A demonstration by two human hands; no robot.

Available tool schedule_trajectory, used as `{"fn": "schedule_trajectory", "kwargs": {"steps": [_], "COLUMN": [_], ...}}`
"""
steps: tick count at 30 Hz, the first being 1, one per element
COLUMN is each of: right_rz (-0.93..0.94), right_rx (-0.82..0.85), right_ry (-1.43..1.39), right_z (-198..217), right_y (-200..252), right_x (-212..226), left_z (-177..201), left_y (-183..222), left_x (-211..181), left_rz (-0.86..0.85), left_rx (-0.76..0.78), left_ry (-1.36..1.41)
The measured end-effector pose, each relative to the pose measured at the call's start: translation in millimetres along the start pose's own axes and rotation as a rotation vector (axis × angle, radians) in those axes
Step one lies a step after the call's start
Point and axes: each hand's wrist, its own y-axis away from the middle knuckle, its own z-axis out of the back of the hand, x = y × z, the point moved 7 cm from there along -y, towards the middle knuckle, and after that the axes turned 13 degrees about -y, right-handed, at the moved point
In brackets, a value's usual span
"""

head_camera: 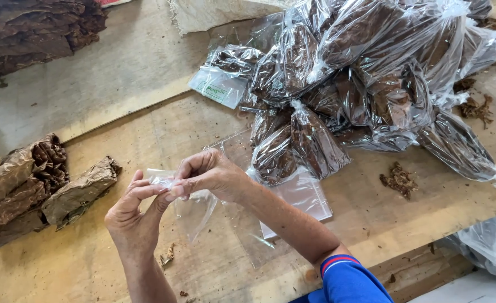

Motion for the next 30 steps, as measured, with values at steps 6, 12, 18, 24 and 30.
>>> {"fn": "schedule_trajectory", "kwargs": {"steps": [6,12,18,24,30], "right_rz": [0.031,0.109,0.118,0.122,0.114], "right_rx": [-0.046,0.003,0.025,-0.028,-0.100], "right_ry": [-0.001,-0.034,-0.033,0.123,0.310], "right_z": [1,42,59,60,48], "right_y": [-1,-12,-16,-16,-7], "right_x": [0,-19,-18,-11,13], "left_z": [2,-8,-16,-16,-14], "left_y": [-4,-16,-19,-20,-22], "left_x": [-34,-36,-34,-31,-40], "left_rz": [-0.138,-0.099,-0.047,-0.019,-0.107], "left_rx": [0.048,-0.001,-0.053,-0.080,-0.084], "left_ry": [-0.115,0.056,0.027,-0.034,-0.177]}}
